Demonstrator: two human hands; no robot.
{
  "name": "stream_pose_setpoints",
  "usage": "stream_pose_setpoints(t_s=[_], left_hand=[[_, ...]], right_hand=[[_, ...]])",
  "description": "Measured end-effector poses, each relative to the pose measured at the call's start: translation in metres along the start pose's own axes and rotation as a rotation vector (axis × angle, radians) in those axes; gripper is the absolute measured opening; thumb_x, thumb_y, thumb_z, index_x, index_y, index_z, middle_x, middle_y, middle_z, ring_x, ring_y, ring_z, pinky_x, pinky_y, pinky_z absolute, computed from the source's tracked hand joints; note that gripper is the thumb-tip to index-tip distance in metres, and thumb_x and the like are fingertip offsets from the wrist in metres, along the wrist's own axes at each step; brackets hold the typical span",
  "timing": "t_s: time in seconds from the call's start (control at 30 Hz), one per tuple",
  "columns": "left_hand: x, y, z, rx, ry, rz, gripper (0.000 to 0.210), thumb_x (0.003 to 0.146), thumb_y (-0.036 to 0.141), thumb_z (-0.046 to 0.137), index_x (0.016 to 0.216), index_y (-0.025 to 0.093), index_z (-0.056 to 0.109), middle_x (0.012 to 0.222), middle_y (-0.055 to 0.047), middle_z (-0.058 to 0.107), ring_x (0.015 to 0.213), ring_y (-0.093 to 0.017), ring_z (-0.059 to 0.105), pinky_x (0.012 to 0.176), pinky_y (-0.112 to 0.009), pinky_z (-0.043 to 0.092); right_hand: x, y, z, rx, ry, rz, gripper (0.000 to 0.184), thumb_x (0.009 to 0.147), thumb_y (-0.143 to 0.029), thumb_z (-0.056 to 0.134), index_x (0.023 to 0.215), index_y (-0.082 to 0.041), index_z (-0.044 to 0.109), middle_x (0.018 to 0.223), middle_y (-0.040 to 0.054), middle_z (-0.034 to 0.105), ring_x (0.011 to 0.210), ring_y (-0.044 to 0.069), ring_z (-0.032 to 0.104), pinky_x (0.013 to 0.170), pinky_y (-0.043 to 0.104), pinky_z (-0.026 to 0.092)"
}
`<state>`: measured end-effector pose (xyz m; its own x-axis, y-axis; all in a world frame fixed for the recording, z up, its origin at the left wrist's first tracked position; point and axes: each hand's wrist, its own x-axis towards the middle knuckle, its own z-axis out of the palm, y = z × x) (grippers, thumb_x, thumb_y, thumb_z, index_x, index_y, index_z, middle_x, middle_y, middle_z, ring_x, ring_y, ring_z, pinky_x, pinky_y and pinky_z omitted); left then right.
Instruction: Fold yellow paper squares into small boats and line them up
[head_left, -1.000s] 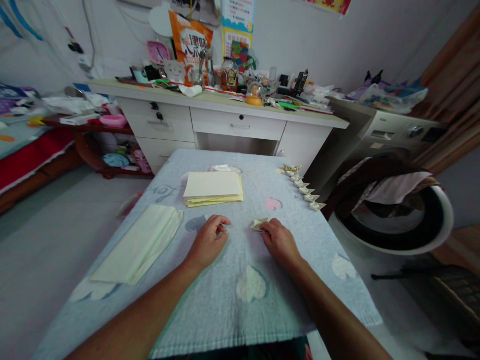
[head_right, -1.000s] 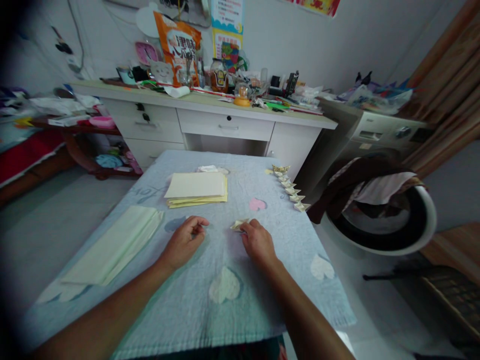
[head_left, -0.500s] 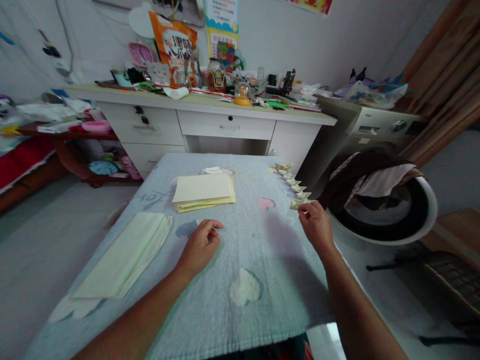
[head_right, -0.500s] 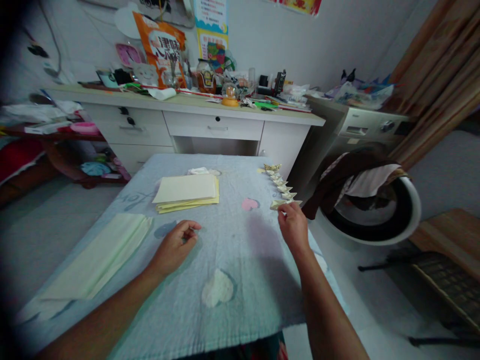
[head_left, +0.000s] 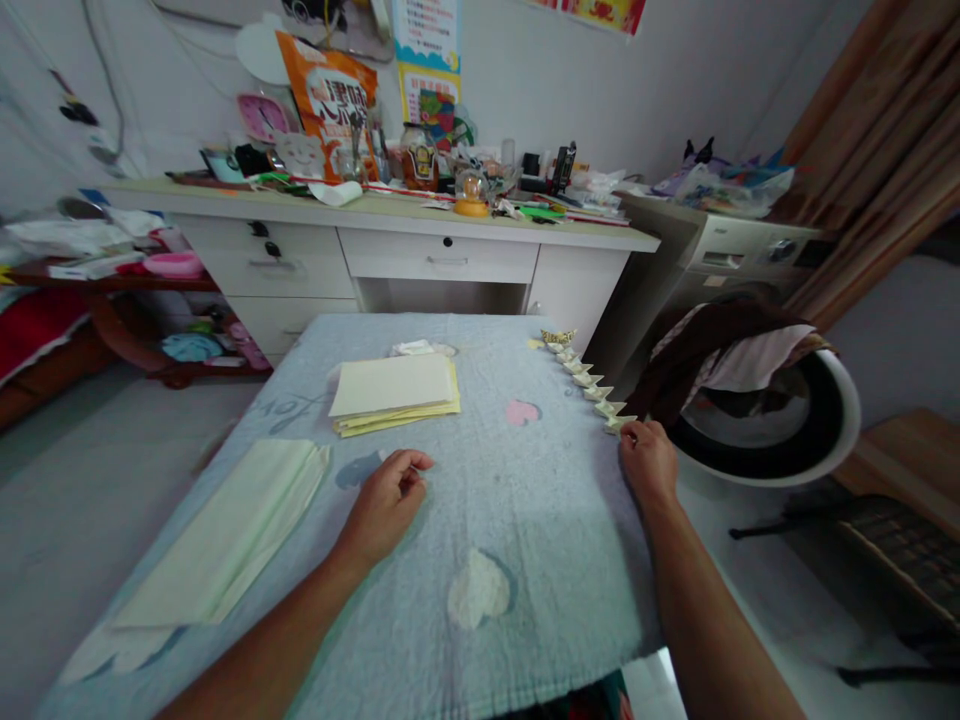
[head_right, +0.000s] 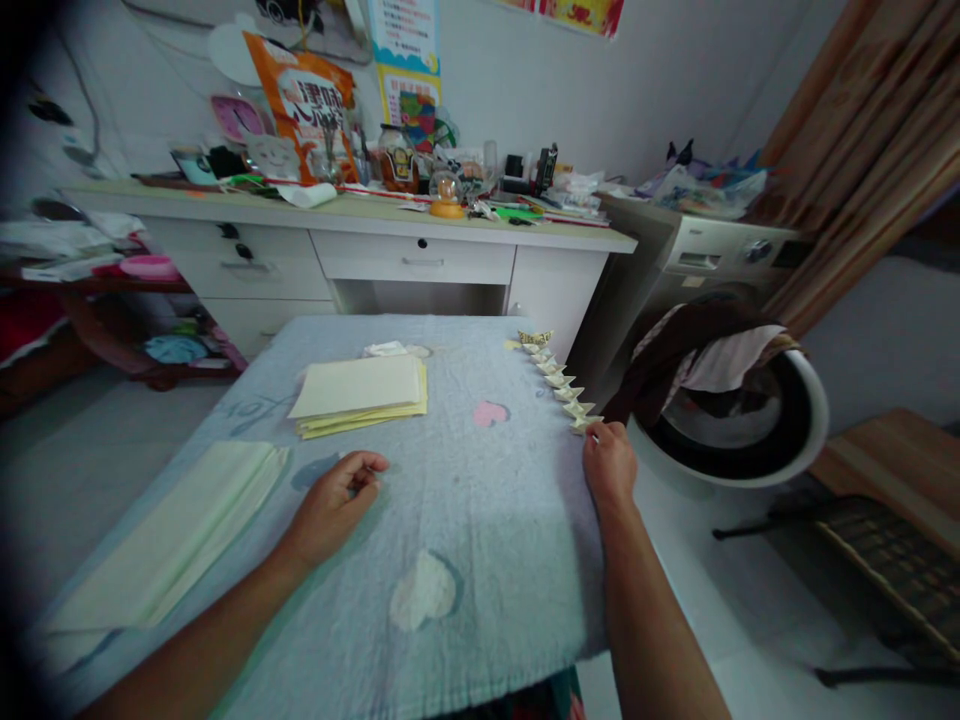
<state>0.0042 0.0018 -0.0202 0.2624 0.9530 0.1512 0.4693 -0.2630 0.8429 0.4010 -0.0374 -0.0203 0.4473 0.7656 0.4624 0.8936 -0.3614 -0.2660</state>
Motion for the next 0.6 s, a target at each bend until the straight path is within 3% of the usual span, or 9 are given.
stream_pose_setpoints(t_s=[0.6], left_hand=[[0.0009, 0.0034, -0.0018, 0.044, -0.013, 0.038, 0.018, 0.076, 0.021, 0.049, 0.091, 0.018, 0.059, 0.083, -0.001, 0.062, 0.072, -0.016, 0.058, 0.07, -0.028, 0.047]], right_hand=[[-0.0002, 0.0024, 0.0024, -0.042, -0.041, 0.055, 0.017, 0.08, -0.017, 0.05, 0.079, -0.017, 0.068, 0.081, 0.0034, 0.054, 0.065, 0.013, 0.047, 0.058, 0.024, 0.03]])
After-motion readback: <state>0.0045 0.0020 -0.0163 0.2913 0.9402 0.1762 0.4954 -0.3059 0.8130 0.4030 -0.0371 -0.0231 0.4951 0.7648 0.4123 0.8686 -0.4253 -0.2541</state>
